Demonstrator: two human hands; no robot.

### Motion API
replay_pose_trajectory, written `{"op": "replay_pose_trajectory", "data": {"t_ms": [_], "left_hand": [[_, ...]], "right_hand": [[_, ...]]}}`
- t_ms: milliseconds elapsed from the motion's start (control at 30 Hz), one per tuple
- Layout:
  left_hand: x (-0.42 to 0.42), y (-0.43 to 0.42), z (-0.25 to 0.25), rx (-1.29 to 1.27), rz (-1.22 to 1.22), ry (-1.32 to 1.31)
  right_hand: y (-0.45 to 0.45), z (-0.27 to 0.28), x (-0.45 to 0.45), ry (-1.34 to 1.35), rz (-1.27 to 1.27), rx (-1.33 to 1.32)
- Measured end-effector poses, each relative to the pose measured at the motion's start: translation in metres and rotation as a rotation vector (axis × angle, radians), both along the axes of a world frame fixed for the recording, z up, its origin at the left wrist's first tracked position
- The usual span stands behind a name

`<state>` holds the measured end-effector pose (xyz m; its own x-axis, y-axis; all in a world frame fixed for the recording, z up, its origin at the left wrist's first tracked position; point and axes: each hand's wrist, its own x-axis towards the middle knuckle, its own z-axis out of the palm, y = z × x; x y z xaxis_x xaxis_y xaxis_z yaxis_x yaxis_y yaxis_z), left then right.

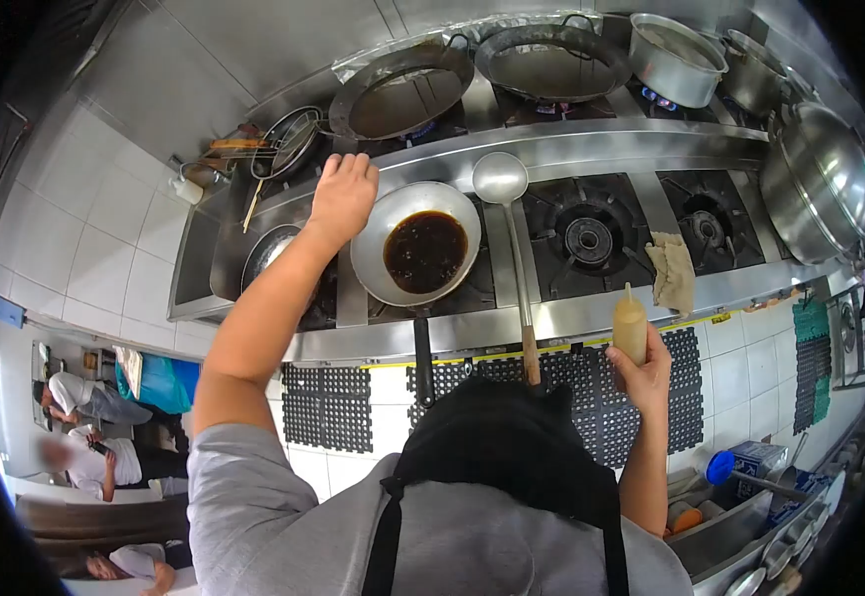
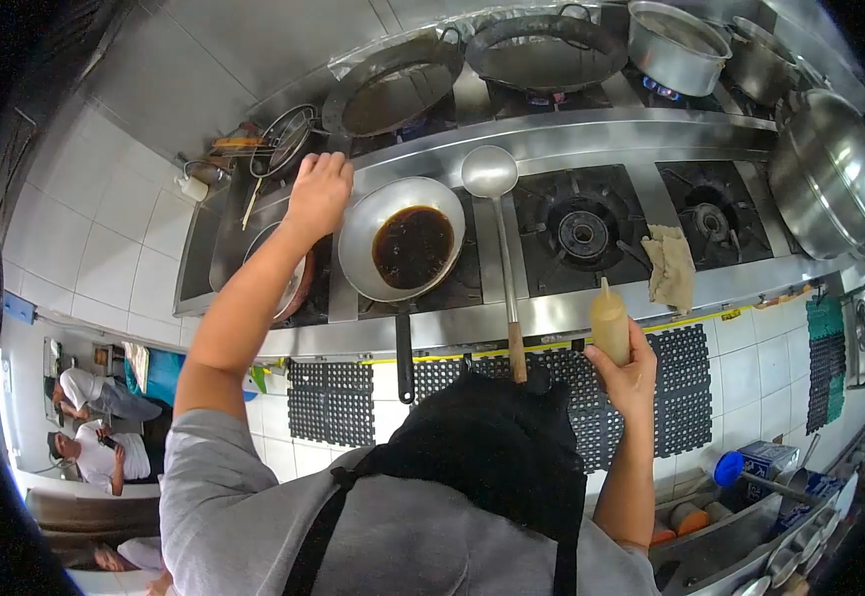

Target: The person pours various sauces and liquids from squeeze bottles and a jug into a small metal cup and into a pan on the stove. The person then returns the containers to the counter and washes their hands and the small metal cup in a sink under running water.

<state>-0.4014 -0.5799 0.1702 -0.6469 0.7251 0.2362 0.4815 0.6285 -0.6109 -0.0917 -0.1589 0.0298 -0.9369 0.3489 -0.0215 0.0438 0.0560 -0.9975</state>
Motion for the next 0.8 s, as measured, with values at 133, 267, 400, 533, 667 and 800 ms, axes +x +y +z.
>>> {"op": "replay_pose_trajectory", "data": {"t_ms": [133, 267, 400, 533, 667, 800], "left_hand": [[0.004, -0.017, -0.043, 0.471, 0.087, 0.032], [0.015, -0.041, -0.145, 0.49, 0.247, -0.312], [0.018, -0.049, -0.143, 0.726, 0.37, -0.502], [-0.001, -0.062, -0.123, 1.302, 0.343, -0.666], [0.02, -0.065, -0.092, 1.741, 0.133, -0.901], [0.029, -0.075, -0.107, 1.694, 0.055, -0.825]], "right_hand": [[-0.044, 0.02, 0.03, 0.012, -0.068, 0.188], [-0.101, 0.039, 0.075, -0.111, -0.148, -0.02], [-0.134, 0.021, 0.132, -0.074, -0.205, -0.02], [-0.159, 0.022, 0.179, -0.089, -0.269, -0.001], [-0.174, 0.002, 0.201, 0.002, -0.351, -0.099], [-0.182, -0.002, 0.204, 0.015, -0.387, -0.162]]}}
